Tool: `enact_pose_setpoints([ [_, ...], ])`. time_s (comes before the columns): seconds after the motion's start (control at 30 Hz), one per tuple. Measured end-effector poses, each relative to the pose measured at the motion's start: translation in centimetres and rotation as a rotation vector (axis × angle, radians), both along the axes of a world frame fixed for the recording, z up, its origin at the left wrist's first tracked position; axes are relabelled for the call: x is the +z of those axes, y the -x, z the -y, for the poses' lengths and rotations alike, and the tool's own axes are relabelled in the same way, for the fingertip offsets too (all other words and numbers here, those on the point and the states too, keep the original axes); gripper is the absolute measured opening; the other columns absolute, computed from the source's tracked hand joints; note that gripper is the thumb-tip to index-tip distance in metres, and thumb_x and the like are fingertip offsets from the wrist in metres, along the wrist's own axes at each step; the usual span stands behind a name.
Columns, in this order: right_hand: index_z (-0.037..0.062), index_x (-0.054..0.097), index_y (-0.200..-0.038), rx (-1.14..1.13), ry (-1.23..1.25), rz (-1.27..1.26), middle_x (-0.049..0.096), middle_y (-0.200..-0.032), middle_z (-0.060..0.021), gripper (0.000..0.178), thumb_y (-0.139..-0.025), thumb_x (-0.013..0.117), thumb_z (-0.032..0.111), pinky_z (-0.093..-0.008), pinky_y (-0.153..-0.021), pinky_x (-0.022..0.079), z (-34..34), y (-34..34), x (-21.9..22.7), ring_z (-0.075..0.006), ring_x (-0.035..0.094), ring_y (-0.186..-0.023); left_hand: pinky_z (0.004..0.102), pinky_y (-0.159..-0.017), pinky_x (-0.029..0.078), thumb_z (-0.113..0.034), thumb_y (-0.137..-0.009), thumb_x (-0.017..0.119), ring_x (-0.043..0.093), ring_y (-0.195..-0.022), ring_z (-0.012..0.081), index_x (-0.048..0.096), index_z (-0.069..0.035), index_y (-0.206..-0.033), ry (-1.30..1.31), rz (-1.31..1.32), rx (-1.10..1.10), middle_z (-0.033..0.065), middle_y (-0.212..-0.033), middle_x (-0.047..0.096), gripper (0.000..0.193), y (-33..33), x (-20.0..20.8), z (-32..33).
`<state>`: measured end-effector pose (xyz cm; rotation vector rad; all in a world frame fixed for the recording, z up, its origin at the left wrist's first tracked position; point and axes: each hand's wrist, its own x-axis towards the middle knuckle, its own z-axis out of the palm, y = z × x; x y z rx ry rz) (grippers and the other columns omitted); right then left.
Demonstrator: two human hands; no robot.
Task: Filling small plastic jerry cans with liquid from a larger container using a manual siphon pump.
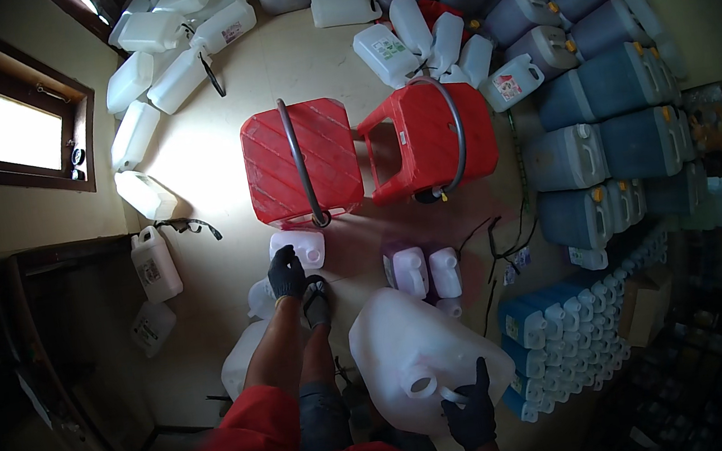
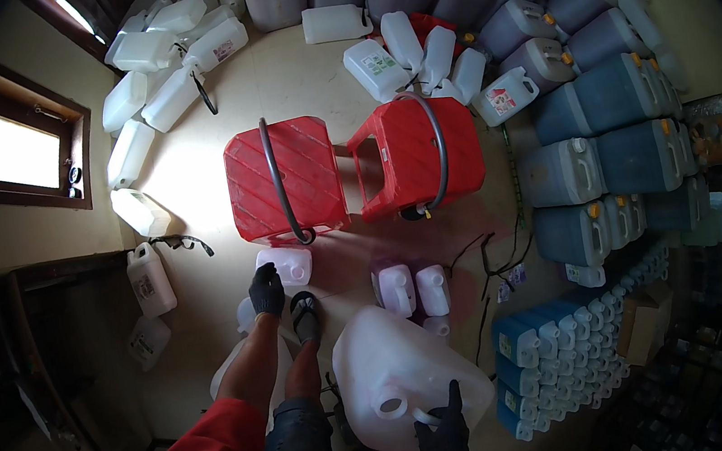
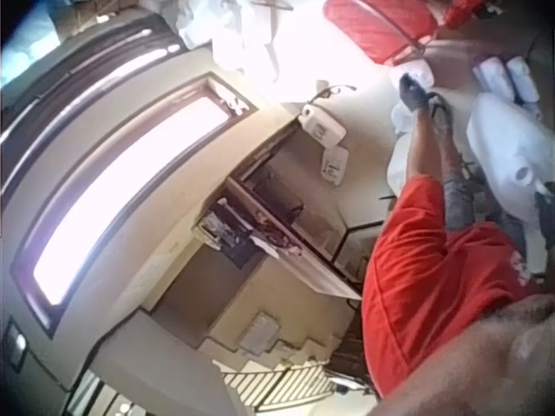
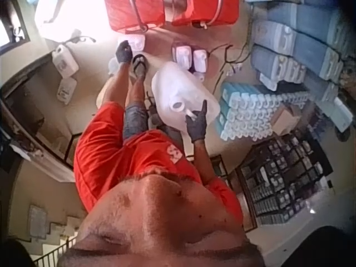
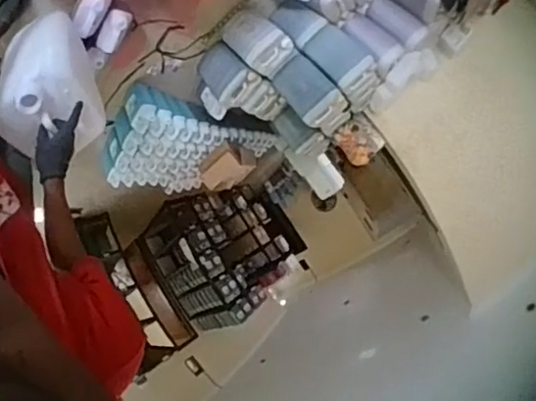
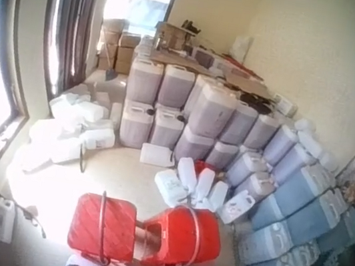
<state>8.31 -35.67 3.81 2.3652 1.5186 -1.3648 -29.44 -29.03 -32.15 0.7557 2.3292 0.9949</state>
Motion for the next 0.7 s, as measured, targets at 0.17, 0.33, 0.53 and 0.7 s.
enact_pose_setpoints([
  [0.17,0.0075,0.059,-0.122,0.276,-0.126,0.131,0.073,-0.100,-0.0168,0.046,-0.084,0.081,0.018,-0.0498,-0.083,0.055,1.2,-0.3,-0.7,-0.0388,0.071,-0.098,0.0421,-0.088,0.056,-0.015,-0.095,0.063,0.073,-0.100,0.0352,0.075,-0.003,-0.108,0.186,-0.100,0.067,0.0190,-0.103,0.076,0.021,-0.9,4.5,15.3],
  [0.33,0.0097,0.068,-0.104,0.641,-0.135,0.166,0.073,-0.091,-0.0157,0.028,-0.086,0.079,0.028,-0.0528,-0.080,0.053,0.5,0.2,0.1,-0.0394,0.070,-0.089,0.0500,-0.081,0.055,-0.032,-0.094,0.064,0.072,-0.092,0.0419,0.075,-0.008,-0.100,0.567,-0.154,0.173,0.0212,-0.099,0.075,0.026,-1.1,9.0,31.0],
  [0.53,0.0072,0.070,-0.105,0.675,-0.304,-0.030,0.073,-0.092,-0.0191,0.029,-0.089,0.077,0.030,-0.0512,-0.073,0.055,2.0,-2.6,-1.4,-0.0402,0.071,-0.086,0.0477,-0.091,0.056,-0.037,-0.087,0.068,0.073,-0.102,0.0389,0.076,-0.009,-0.105,0.768,0.052,0.261,0.0193,-0.105,0.076,0.035,-2.2,7.8,41.1],
  [0.7,0.0072,0.071,-0.119,0.646,-0.316,-0.152,0.074,-0.103,-0.0232,0.039,-0.090,0.077,0.033,-0.0489,-0.087,0.058,4.9,-6.8,-1.8,-0.0403,0.073,-0.097,0.0471,-0.105,0.051,-0.038,-0.086,0.071,0.064,-0.122,0.0425,0.064,-0.010,-0.136,0.870,0.095,0.315,0.0231,-0.133,0.067,0.057,-3.5,3.7,43.9],
])
